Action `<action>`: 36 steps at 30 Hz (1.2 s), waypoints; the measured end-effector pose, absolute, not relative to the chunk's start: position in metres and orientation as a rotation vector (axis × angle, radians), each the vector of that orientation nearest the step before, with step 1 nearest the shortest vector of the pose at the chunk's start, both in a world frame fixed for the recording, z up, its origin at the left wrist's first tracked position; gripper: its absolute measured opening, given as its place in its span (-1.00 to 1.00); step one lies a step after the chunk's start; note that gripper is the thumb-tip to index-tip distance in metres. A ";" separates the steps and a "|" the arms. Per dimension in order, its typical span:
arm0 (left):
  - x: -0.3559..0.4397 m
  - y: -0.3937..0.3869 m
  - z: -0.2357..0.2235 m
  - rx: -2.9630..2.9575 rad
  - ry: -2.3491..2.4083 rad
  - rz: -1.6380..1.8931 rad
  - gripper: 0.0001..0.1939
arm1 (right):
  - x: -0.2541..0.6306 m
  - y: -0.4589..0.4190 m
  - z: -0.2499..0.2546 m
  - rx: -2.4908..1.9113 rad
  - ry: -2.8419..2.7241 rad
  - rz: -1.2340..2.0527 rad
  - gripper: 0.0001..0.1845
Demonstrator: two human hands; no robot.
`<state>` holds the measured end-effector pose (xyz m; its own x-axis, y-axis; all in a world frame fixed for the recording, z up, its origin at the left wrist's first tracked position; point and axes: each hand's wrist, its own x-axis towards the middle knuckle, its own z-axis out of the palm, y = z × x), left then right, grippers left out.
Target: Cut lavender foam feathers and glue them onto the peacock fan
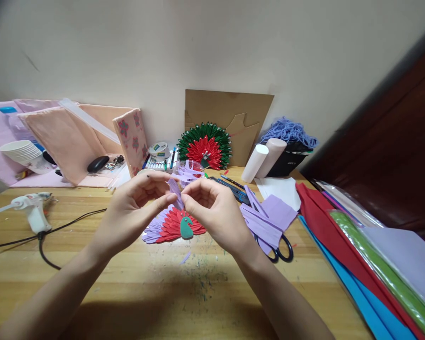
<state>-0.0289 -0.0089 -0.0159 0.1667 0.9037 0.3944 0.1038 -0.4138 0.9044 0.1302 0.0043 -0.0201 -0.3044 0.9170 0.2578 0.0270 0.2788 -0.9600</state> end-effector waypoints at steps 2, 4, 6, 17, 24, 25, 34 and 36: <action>-0.028 -0.009 -0.016 1.663 0.974 1.347 -0.82 | 0.130 0.004 -0.019 -0.894 -1.588 1.162 -0.87; -0.027 -0.009 -0.016 1.638 0.976 1.361 -0.85 | 0.130 0.004 -0.019 -0.897 -1.581 1.153 -0.87; -0.026 -0.009 -0.017 1.614 0.988 1.358 -0.88 | 0.130 0.005 -0.020 -0.898 -1.582 1.152 -0.86; -0.029 -0.007 -0.013 1.480 0.953 1.134 -0.88 | 0.132 0.005 -0.024 -0.864 -1.634 1.121 -0.84; -0.028 -0.007 -0.010 1.433 0.966 1.122 -0.89 | 0.132 0.005 -0.023 -0.877 -1.603 1.155 -0.83; -0.028 -0.008 -0.009 1.431 0.970 1.127 -0.90 | 0.132 0.006 -0.023 -0.878 -1.595 1.162 -0.83; -0.029 -0.009 -0.010 1.440 0.951 1.078 -0.87 | 0.133 0.011 -0.025 -0.891 -1.554 1.108 -0.84; -0.029 -0.008 -0.011 1.444 0.960 1.081 -0.86 | 0.132 0.009 -0.025 -0.870 -1.547 1.087 -0.84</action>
<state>-0.0291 -0.0083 -0.0107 0.2720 0.9541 0.1257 0.0120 -0.1340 0.9909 0.1320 0.0087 -0.0248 -0.2288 0.9180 0.3238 0.0067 0.3341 -0.9425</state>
